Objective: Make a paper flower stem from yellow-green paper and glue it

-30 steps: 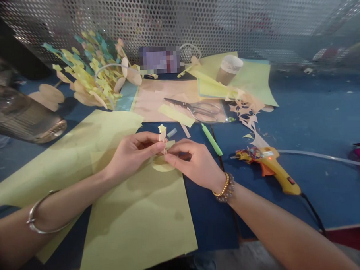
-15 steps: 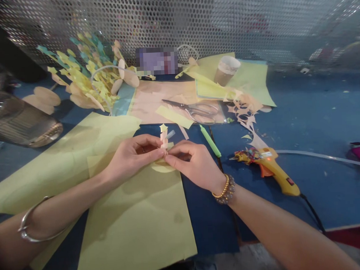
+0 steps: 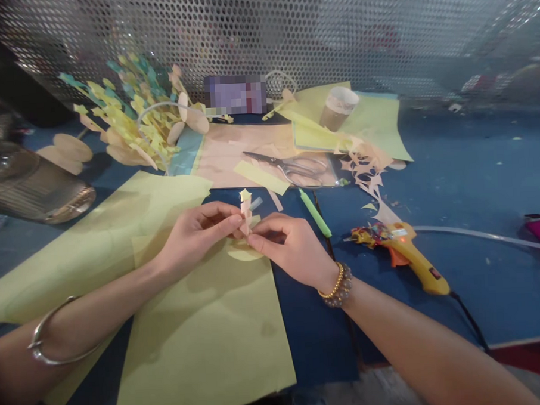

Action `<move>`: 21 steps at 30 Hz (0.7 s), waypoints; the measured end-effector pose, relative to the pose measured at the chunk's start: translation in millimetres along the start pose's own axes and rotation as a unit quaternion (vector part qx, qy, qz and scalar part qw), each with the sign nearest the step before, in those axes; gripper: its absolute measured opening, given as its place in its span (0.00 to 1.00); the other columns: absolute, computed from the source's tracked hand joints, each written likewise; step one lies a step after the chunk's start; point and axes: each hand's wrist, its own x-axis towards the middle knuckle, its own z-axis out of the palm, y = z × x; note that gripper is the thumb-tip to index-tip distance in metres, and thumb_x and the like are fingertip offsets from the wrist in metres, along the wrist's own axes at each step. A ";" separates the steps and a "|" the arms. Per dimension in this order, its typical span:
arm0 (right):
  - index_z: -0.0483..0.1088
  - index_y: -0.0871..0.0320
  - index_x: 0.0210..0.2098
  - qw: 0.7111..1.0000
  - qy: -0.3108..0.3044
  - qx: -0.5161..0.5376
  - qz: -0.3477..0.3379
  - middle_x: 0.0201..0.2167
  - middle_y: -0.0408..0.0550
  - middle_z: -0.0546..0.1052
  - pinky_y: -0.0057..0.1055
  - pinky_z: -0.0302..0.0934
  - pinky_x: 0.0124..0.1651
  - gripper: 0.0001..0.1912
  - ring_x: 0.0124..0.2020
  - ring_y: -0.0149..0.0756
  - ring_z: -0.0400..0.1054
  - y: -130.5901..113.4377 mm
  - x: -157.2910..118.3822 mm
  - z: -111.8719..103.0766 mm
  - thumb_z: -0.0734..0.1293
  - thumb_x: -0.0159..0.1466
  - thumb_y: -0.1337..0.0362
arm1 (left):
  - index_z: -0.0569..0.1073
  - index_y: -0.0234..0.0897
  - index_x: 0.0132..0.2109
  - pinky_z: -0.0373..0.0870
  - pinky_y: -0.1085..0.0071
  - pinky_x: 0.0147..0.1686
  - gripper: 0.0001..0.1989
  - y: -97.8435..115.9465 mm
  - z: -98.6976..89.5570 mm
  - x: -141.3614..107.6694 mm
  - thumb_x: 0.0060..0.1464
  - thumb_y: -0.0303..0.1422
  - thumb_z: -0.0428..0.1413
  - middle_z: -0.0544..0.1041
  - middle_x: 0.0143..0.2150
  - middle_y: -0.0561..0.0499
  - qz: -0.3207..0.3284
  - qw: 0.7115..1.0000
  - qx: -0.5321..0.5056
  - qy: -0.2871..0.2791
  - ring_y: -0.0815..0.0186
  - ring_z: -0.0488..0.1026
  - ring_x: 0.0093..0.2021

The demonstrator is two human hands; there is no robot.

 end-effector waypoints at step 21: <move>0.74 0.56 0.31 0.999 -0.042 -0.030 -0.003 0.32 0.46 0.75 0.30 0.65 0.36 0.04 0.32 0.33 0.70 -4.5 -1.2 1.0 0.67 0.59 0.64 | 0.75 0.36 0.41 0.69 0.76 0.27 0.15 -3.2 -0.4 0.9 0.50 0.42 0.59 0.77 0.36 0.49 0.037 0.992 -0.098 0.073 0.70 0.73 0.30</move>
